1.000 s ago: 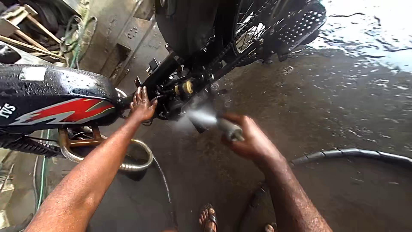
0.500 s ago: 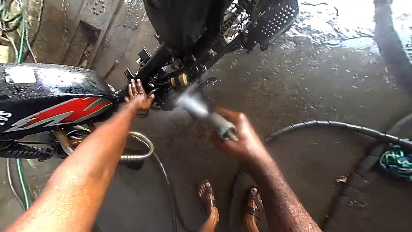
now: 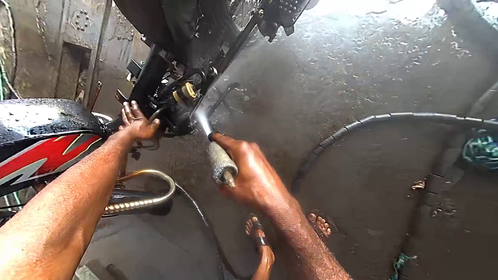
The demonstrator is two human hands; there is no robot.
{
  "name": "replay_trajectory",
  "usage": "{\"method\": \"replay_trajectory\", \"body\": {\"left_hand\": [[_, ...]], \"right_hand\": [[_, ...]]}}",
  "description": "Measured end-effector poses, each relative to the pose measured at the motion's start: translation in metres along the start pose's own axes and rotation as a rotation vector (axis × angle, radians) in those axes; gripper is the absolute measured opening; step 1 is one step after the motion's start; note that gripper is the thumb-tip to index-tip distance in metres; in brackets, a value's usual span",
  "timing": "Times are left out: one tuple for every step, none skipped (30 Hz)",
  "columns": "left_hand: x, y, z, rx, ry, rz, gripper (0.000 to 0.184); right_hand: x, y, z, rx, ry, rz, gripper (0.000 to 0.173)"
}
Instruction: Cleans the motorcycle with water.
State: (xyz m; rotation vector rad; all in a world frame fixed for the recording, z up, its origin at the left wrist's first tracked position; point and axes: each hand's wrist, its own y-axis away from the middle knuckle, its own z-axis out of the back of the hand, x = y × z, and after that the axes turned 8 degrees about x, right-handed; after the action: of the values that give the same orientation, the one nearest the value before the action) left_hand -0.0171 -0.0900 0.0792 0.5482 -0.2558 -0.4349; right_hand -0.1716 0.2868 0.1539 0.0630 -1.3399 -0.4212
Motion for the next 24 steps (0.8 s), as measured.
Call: {"method": "replay_trajectory", "body": {"left_hand": [[0.0,-0.001,0.0,0.0,-0.003,0.004,0.103],[0.001,-0.001,-0.001,0.002,-0.011,0.008,0.104],[0.001,-0.001,-0.001,0.003,-0.013,0.012,0.104],[0.001,-0.002,-0.001,0.001,-0.014,0.013,0.104],[0.001,-0.003,-0.001,0.0,-0.015,0.012,0.105],[0.002,-0.003,-0.002,0.002,-0.02,0.012,0.105],[0.002,-0.004,-0.003,0.007,-0.025,0.014,0.104],[0.002,-0.002,-0.003,0.014,-0.024,0.012,0.104],[-0.001,0.001,-0.001,0.025,-0.018,0.011,0.102],[-0.003,0.005,0.0,0.035,-0.013,0.002,0.101],[-0.004,0.01,0.001,0.033,-0.005,-0.017,0.101],[-0.003,0.011,0.001,0.027,0.004,-0.03,0.102],[-0.002,0.012,0.001,0.025,0.011,-0.038,0.102],[-0.001,0.013,0.001,0.027,0.013,-0.046,0.103],[-0.001,0.014,0.002,0.034,0.012,-0.056,0.103],[-0.001,0.014,0.003,0.039,0.014,-0.062,0.103],[0.0,0.012,0.002,0.039,0.015,-0.065,0.103],[0.001,0.01,0.001,0.044,0.012,-0.06,0.104],[0.002,0.009,0.001,0.047,0.014,-0.048,0.104],[0.003,0.007,0.001,0.044,0.01,-0.041,0.104],[0.004,0.005,0.001,0.038,0.007,-0.038,0.104],[0.005,0.003,0.0,0.031,0.002,-0.038,0.105],[0.006,0.001,-0.001,0.024,-0.004,-0.041,0.104],[0.006,-0.001,-0.002,0.021,-0.008,-0.039,0.104]], "right_hand": [[0.0,0.0,0.0,0.002,0.001,-0.004,0.072],[0.0,0.0,0.0,0.001,0.003,-0.003,0.072],[0.0,-0.001,-0.001,-0.004,0.008,0.0,0.07],[0.001,-0.001,-0.001,-0.005,0.015,0.0,0.069],[0.001,-0.001,0.0,-0.006,0.018,-0.002,0.069],[0.0,0.0,0.002,-0.012,0.017,-0.003,0.07],[-0.002,0.001,0.006,-0.023,0.01,-0.011,0.07],[-0.004,0.004,0.012,-0.055,-0.005,-0.031,0.07],[-0.007,0.009,0.02,-0.111,-0.019,-0.05,0.068],[-0.01,0.016,0.03,-0.172,-0.022,-0.071,0.068],[-0.014,0.024,0.042,-0.217,-0.004,-0.084,0.069],[-0.019,0.029,0.052,-0.249,0.01,-0.088,0.069],[-0.023,0.035,0.06,-0.277,0.011,-0.085,0.068],[-0.027,0.041,0.065,-0.305,0.026,-0.086,0.066],[-0.031,0.046,0.068,-0.333,0.038,-0.088,0.063],[-0.034,0.05,0.069,-0.349,0.042,-0.093,0.061],[-0.036,0.054,0.068,-0.358,0.04,-0.094,0.059],[-0.038,0.057,0.065,-0.359,0.035,-0.091,0.058],[-0.039,0.058,0.062,-0.353,0.026,-0.088,0.058],[-0.04,0.059,0.059,-0.344,0.016,-0.085,0.06],[-0.038,0.06,0.057,-0.331,0.013,-0.086,0.064],[-0.036,0.059,0.054,-0.314,0.011,-0.09,0.068],[-0.034,0.058,0.052,-0.293,0.007,-0.09,0.071],[-0.033,0.055,0.05,-0.267,-0.003,-0.083,0.074]]}}
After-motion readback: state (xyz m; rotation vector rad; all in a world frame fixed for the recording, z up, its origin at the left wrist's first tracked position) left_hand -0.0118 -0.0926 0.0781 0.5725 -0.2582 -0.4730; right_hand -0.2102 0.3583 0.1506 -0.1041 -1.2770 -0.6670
